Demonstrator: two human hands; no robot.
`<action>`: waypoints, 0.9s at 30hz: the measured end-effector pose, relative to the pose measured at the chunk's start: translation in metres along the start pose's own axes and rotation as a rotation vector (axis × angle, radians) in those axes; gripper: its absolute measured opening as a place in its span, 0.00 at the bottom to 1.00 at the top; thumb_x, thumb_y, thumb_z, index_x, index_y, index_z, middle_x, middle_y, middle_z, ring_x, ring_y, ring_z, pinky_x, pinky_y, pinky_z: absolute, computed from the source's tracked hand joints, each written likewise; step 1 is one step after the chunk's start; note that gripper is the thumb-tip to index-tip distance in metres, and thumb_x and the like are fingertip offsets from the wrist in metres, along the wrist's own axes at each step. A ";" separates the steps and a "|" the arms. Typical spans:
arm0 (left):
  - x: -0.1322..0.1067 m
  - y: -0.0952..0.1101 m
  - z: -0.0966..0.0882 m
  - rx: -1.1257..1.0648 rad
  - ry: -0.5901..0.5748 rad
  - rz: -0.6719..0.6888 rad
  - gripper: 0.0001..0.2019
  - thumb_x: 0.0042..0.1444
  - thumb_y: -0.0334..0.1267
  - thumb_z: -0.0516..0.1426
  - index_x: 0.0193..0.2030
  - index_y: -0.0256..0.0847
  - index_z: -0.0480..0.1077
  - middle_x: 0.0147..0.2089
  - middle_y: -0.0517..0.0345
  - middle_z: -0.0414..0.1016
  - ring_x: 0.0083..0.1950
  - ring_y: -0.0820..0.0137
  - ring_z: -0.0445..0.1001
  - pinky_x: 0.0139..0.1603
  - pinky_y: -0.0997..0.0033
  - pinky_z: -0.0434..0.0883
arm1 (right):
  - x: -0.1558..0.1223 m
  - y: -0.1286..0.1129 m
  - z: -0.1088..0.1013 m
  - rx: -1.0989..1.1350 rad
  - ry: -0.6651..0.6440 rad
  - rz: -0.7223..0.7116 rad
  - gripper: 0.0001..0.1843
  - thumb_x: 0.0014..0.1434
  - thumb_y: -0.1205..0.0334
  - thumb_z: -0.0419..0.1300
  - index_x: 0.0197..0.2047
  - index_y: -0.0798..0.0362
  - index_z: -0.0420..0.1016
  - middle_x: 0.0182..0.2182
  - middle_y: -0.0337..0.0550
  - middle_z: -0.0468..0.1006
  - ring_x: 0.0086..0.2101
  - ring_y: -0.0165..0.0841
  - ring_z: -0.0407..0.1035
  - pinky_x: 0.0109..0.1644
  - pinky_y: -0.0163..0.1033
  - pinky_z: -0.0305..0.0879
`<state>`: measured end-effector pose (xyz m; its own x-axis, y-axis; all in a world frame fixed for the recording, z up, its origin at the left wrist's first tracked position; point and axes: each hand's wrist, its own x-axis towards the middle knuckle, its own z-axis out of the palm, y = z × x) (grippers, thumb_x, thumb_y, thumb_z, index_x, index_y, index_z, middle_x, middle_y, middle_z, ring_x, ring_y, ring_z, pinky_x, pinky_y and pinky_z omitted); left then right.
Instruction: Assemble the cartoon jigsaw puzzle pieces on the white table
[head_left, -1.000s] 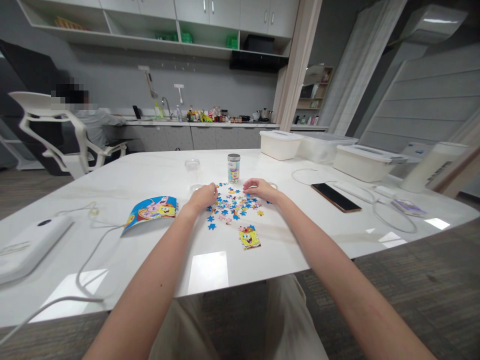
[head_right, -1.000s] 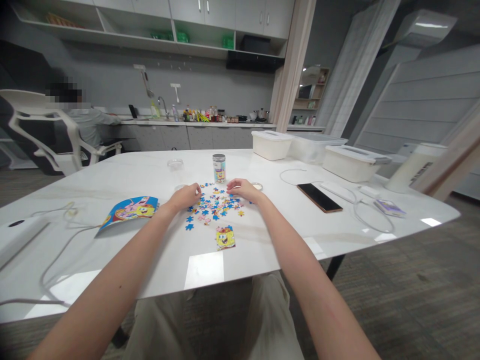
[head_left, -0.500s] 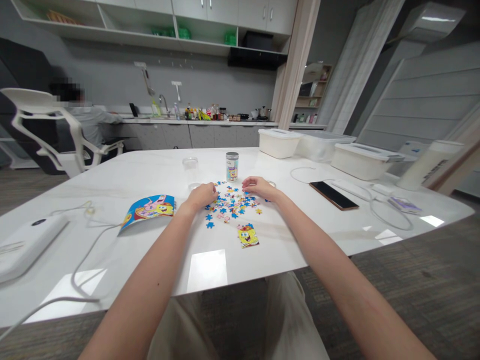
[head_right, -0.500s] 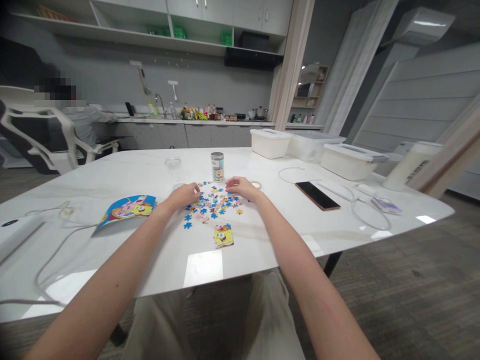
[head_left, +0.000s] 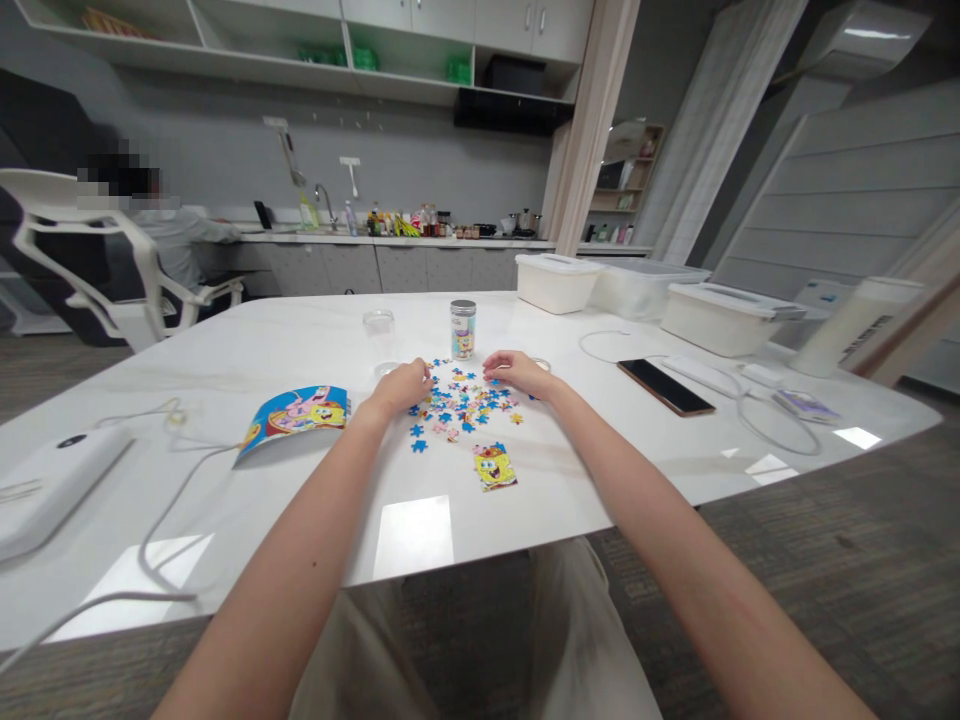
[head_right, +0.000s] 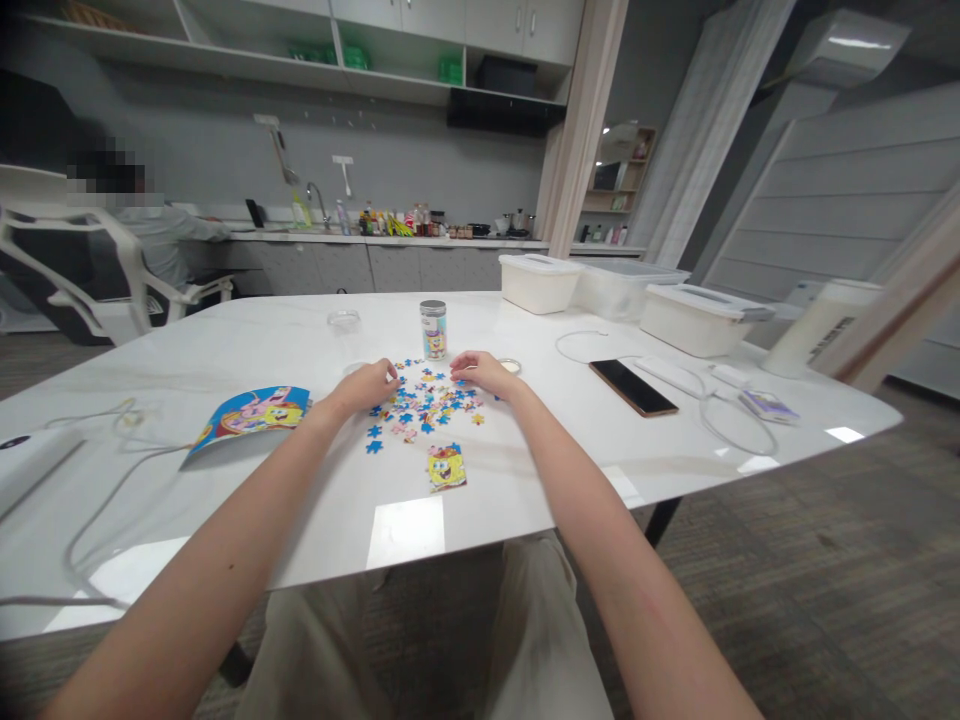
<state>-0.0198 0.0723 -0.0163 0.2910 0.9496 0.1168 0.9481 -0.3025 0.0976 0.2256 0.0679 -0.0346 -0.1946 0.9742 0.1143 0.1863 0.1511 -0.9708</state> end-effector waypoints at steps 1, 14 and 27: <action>0.000 0.000 0.000 -0.002 -0.002 -0.001 0.15 0.61 0.41 0.50 0.51 0.39 0.69 0.46 0.47 0.79 0.50 0.61 0.76 0.45 0.68 0.70 | 0.000 0.000 0.000 -0.005 0.002 -0.004 0.09 0.47 0.72 0.68 0.32 0.54 0.74 0.29 0.39 0.79 0.33 0.28 0.74 0.40 0.33 0.70; 0.001 0.000 -0.001 0.014 -0.003 0.018 0.15 0.60 0.39 0.49 0.47 0.39 0.72 0.46 0.48 0.80 0.48 0.62 0.77 0.45 0.70 0.71 | 0.004 0.006 -0.001 0.082 -0.021 0.011 0.09 0.47 0.72 0.67 0.32 0.54 0.73 0.31 0.40 0.79 0.35 0.30 0.75 0.42 0.36 0.73; 0.001 0.000 -0.001 0.035 -0.007 0.024 0.16 0.60 0.37 0.49 0.51 0.40 0.71 0.50 0.49 0.78 0.51 0.61 0.76 0.47 0.69 0.70 | 0.000 0.002 0.001 0.175 -0.041 0.061 0.10 0.48 0.75 0.67 0.33 0.56 0.74 0.29 0.40 0.78 0.33 0.29 0.76 0.42 0.37 0.76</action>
<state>-0.0195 0.0731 -0.0156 0.3141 0.9428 0.1120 0.9448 -0.3220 0.0605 0.2247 0.0679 -0.0368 -0.2274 0.9726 0.0490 0.0296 0.0572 -0.9979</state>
